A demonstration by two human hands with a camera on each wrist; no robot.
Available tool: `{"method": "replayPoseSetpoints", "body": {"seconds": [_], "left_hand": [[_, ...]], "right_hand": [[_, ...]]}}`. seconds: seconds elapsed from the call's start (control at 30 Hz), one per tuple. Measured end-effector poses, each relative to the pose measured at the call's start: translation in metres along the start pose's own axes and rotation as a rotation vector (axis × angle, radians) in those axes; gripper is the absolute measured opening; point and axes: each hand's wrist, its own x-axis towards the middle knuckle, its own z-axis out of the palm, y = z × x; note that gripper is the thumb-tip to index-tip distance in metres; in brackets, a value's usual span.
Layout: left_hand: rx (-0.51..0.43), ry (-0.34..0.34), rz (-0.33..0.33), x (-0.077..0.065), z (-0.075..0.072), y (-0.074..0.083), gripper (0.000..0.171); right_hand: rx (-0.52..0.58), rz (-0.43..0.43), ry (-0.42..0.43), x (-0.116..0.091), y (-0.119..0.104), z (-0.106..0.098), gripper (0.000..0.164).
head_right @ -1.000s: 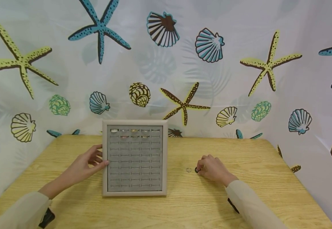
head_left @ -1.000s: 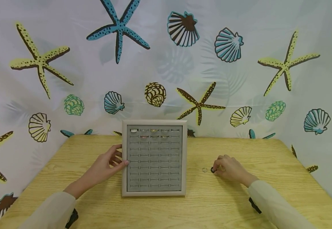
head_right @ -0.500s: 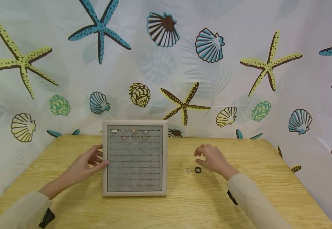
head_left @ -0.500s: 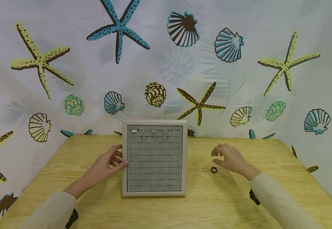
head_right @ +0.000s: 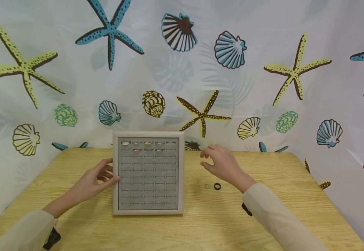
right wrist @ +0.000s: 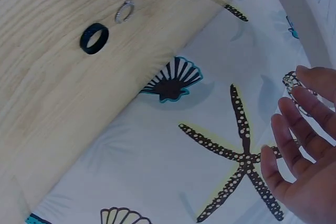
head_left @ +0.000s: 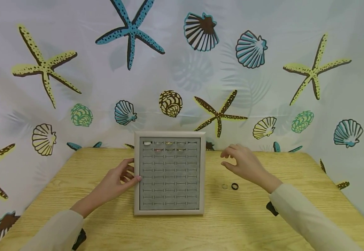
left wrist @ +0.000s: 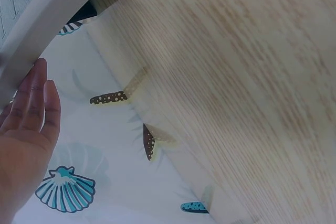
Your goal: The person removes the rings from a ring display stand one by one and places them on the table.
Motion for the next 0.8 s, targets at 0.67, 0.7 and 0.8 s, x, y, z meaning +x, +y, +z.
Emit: {"method": "replayPoseSetpoints", "body": {"seconds": [0.67,0.7,0.8], "left_hand": [[-0.009,-0.013,-0.025,0.001,0.000,-0.002,0.055],[-0.010,-0.013,-0.024,0.001,0.000,-0.002,0.055],[-0.011,-0.013,-0.019,0.001,0.001,-0.003,0.055]], "right_hand": [[-0.029,-0.122,0.124,0.042,-0.056,-0.003,0.014],[-0.034,-0.124,0.127,0.044,-0.059,-0.002,0.014],[-0.060,-0.131,0.136,0.049,-0.065,0.001,0.015]]}}
